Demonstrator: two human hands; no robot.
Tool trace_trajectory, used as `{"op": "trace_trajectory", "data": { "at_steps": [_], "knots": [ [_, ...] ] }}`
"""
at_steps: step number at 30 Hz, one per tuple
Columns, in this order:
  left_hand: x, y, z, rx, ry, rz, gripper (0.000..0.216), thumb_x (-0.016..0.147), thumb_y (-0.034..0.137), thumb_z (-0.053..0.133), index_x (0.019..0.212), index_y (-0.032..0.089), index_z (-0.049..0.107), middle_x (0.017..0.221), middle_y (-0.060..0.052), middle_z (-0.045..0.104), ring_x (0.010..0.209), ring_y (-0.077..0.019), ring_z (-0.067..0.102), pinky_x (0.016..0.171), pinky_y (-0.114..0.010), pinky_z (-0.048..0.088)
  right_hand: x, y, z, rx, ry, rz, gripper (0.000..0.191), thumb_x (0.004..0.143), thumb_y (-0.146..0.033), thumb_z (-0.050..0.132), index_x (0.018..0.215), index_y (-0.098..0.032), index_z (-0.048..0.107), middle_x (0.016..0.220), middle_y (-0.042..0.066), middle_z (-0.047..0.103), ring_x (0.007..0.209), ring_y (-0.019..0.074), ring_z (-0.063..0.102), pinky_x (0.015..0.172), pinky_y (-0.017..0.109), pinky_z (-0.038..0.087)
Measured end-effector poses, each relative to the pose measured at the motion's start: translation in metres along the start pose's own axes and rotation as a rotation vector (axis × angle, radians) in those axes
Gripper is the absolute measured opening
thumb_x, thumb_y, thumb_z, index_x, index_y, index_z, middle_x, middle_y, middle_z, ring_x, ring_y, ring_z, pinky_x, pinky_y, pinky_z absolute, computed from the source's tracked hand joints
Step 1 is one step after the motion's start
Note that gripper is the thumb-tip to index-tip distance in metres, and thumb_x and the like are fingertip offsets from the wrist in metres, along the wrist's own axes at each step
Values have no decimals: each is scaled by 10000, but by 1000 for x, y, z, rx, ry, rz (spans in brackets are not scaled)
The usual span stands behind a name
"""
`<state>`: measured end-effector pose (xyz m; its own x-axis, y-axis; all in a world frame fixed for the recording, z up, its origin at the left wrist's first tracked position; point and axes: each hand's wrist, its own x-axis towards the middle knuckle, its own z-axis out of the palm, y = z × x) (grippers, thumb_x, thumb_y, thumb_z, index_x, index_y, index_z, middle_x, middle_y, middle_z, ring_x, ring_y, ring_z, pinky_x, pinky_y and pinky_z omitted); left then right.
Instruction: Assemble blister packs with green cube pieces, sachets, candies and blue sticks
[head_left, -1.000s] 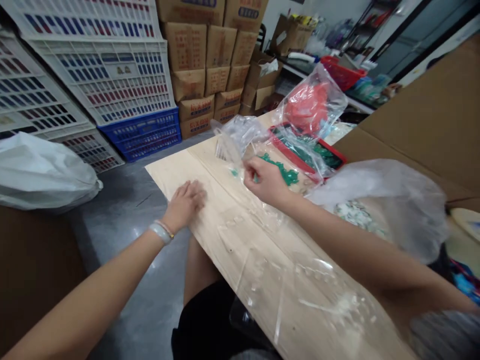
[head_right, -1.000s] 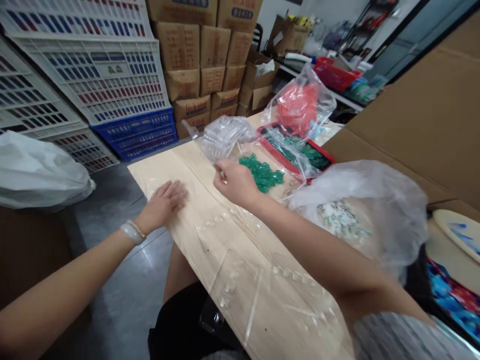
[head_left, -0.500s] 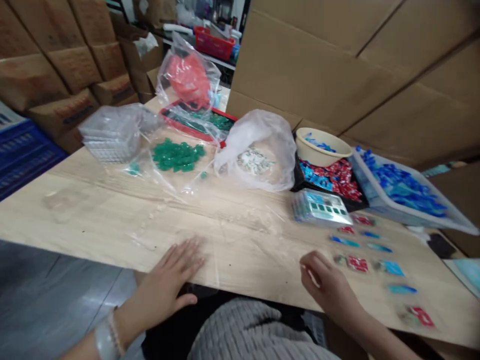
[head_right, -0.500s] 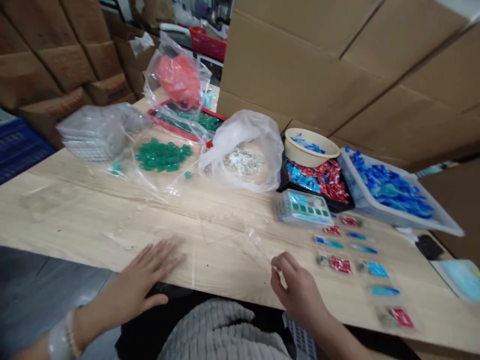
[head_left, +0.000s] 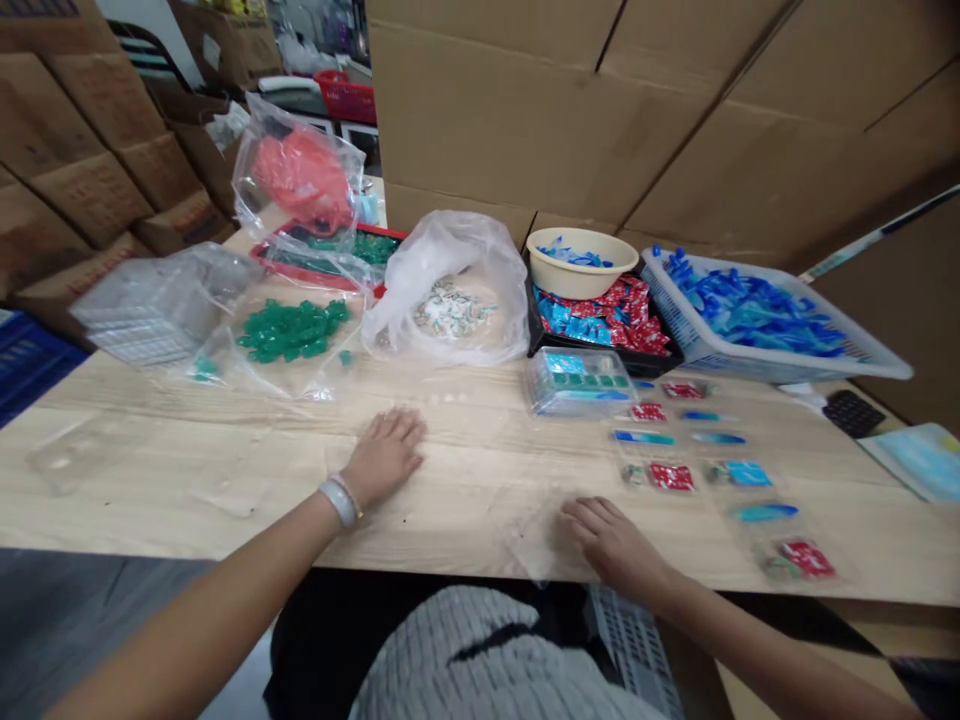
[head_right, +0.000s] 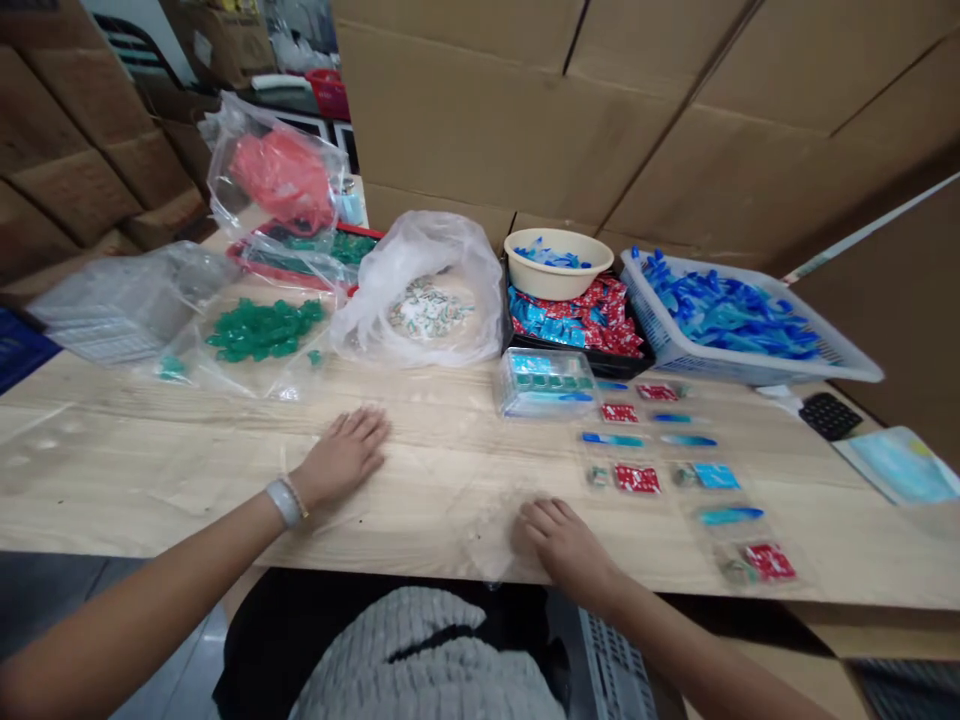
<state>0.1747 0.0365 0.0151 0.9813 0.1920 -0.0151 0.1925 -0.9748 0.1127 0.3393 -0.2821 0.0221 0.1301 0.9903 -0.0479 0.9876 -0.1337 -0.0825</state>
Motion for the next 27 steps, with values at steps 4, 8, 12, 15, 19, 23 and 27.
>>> {"op": "trace_trajectory", "data": {
  "at_steps": [4,8,12,15,19,23,27],
  "knots": [
    [-7,-2,9,14,64,-134,500,832,385,375,1268,139,383,1337,-133,359,1242,-265,283,1020,-441,212,56,-21,7,35,114,84,357,767,-220,486,1117,-179,549,1229,126,471,1088,271,413,898,419,334],
    [-19,7,7,-36,118,-192,481,826,384,398,1238,138,412,1307,-134,393,1222,-253,310,1015,-429,241,118,-41,18,74,132,147,572,749,-434,521,1271,-233,397,1353,111,331,1202,330,288,950,490,258],
    [-21,-3,-1,-122,215,-232,422,810,377,440,1162,148,486,1297,-126,402,1215,-251,318,1006,-429,268,147,-31,13,98,138,43,514,755,-415,524,1226,-221,453,1307,108,399,1192,314,316,970,502,238],
    [-20,-45,-16,-219,340,-304,345,812,325,447,1090,143,541,1202,-122,490,1130,-227,418,965,-390,333,169,-23,-6,162,224,21,449,792,-384,481,1189,-175,482,1214,129,481,1114,274,408,952,481,289],
    [-7,-127,-35,-334,456,-507,277,818,243,410,962,120,612,943,-108,612,902,-192,547,845,-329,419,249,-42,-38,342,316,-91,319,827,-288,437,1094,-149,542,1036,119,580,961,216,500,849,388,403],
    [28,-180,-30,-380,362,-595,276,790,168,402,925,98,633,891,-110,625,842,-194,557,798,-315,415,380,-72,-50,489,282,-272,257,827,-159,403,1003,-159,592,961,76,621,914,158,534,819,291,410],
    [55,-197,-16,-464,215,-503,193,729,154,484,774,113,667,707,-67,617,686,-167,556,679,-261,427,470,-79,-39,274,-83,-196,214,769,-141,459,857,-165,652,857,50,654,802,152,576,701,238,410]
  ]
}}
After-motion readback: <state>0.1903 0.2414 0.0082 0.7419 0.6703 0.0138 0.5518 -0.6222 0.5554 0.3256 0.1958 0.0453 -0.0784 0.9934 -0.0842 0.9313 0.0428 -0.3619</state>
